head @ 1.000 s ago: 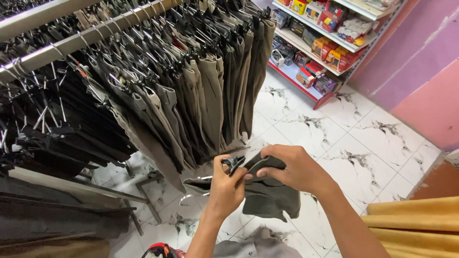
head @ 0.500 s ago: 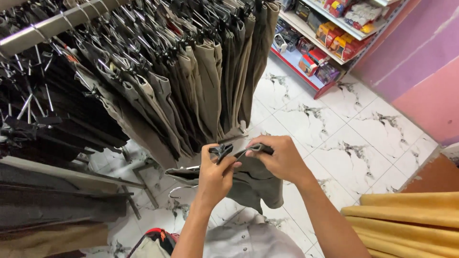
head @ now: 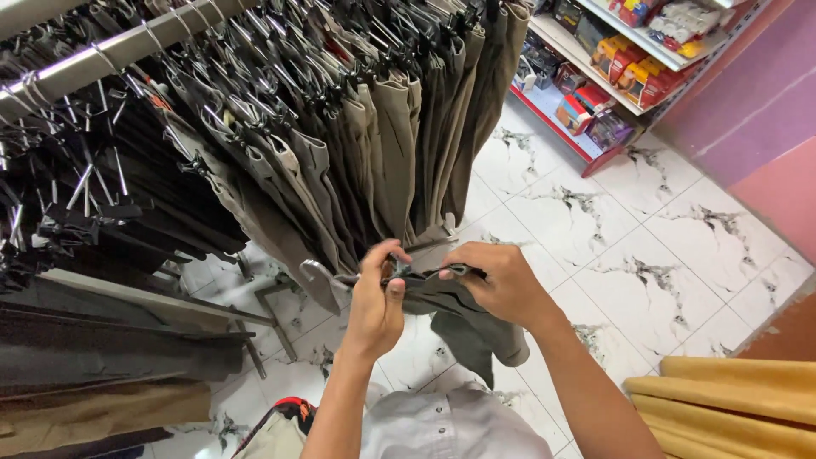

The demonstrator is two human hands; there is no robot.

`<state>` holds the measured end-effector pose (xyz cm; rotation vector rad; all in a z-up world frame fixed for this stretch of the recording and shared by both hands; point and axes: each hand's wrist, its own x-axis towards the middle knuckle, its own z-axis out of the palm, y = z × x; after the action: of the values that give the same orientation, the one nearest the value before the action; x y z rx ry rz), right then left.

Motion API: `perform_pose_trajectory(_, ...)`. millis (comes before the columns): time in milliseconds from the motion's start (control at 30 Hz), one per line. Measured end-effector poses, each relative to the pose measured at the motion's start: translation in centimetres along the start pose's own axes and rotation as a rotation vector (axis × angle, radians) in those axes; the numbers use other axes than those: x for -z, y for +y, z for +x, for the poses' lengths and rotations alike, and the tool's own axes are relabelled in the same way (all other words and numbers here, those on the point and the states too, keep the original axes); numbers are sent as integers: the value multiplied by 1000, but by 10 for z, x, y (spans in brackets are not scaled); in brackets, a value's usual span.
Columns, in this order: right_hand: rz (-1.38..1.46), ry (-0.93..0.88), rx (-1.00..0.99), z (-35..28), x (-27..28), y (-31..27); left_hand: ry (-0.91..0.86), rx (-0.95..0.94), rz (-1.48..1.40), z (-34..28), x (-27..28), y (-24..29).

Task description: The person is taking trousers from a basket, clipping them onto hangers, and hanging them on a clothing rack.

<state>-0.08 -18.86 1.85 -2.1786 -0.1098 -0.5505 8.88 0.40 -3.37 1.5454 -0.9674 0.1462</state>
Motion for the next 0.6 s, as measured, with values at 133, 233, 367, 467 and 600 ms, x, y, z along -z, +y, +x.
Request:
perform_pose_trajectory(133,-4,-13,17,5,-1,0,-65,46,5,14,5,20)
perform_pose_trajectory(233,-7,-27,14,4,0,4,-57,22,-5,16,2,16)
perform_pose_trajectory(367,-59,-75,4,0,0,1,-46,1,19,22,1,17)
perform_pose_trajectory(467,-63,-77,4,-5,-3,9,-25,-3,2,20,0,15)
perform_pose_trajectory(600,-66,-40,1,-9,-7,11,-21,0,47,10,-7,10)
